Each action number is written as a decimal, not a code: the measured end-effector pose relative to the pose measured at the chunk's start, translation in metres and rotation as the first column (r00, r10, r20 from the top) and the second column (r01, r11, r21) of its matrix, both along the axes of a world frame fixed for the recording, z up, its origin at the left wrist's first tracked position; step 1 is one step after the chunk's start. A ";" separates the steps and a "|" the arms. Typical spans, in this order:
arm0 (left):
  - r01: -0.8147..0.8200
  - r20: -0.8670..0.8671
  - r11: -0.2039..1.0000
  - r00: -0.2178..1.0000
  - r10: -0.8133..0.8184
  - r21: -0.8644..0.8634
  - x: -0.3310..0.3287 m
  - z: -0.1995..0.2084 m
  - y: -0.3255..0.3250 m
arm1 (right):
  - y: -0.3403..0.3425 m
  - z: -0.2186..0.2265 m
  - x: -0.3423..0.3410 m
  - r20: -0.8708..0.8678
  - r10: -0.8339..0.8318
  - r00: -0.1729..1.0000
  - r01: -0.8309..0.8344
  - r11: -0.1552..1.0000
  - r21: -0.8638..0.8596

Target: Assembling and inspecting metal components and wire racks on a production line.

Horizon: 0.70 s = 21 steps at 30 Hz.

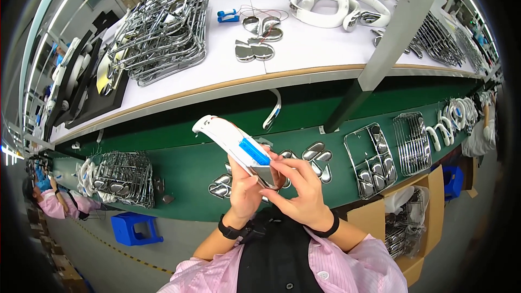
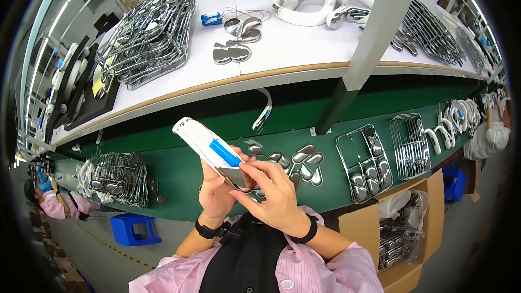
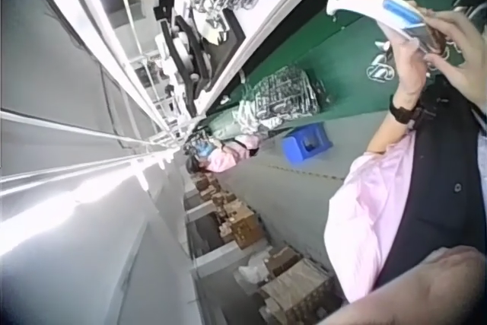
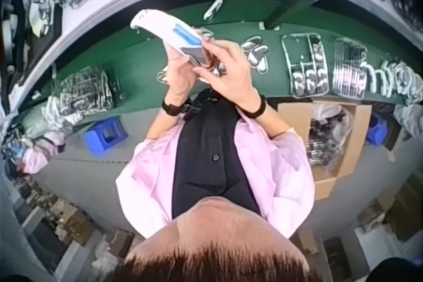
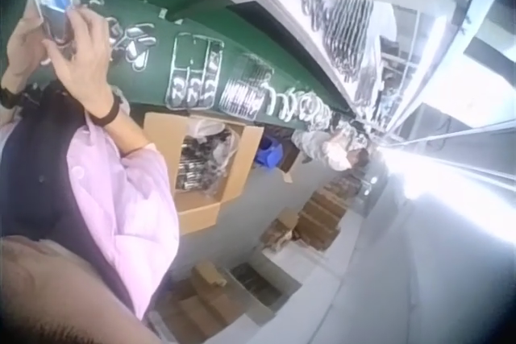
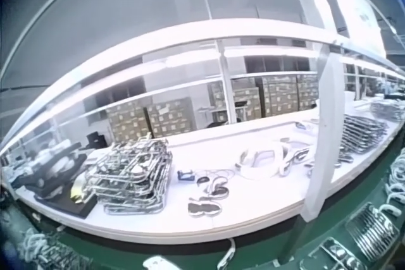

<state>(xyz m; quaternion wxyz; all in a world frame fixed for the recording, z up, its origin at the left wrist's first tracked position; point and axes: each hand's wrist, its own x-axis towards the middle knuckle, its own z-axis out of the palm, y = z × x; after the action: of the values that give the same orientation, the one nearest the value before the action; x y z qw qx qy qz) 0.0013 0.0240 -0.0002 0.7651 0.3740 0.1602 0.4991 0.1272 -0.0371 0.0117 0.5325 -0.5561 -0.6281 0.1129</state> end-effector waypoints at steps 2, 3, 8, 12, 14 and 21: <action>-0.010 -0.036 1.000 0.999 0.010 0.005 -0.001 0.000 0.000 | -0.001 0.000 -0.003 -0.018 -0.007 1.000 0.007 1.000 -0.006; -0.011 -0.072 1.000 0.997 0.012 0.012 -0.001 0.000 -0.001 | -0.002 0.000 -0.003 -0.018 -0.003 1.000 0.003 1.000 -0.008; -0.070 -0.172 0.997 0.983 0.071 0.010 0.000 0.001 -0.005 | -0.004 -0.001 -0.004 -0.047 -0.014 0.999 0.012 0.998 -0.057; -0.100 -0.183 0.995 0.978 0.101 0.018 0.000 0.000 -0.007 | -0.005 -0.003 -0.002 -0.026 -0.013 1.000 0.013 1.000 -0.018; -0.098 -0.197 0.995 0.975 0.099 0.018 0.000 0.001 -0.007 | -0.005 -0.006 -0.002 -0.041 -0.005 0.999 0.004 1.000 -0.025; -0.106 -0.253 0.994 0.962 0.106 0.015 0.000 0.002 -0.007 | -0.007 -0.005 -0.002 -0.171 0.033 0.985 -0.055 0.990 -0.127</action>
<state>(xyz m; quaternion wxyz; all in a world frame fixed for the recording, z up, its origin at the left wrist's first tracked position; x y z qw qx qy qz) 0.0013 0.0172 0.0013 0.7104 0.4261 0.2761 0.4874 0.1252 -0.0445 0.0072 0.5433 -0.5643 -0.5842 0.2124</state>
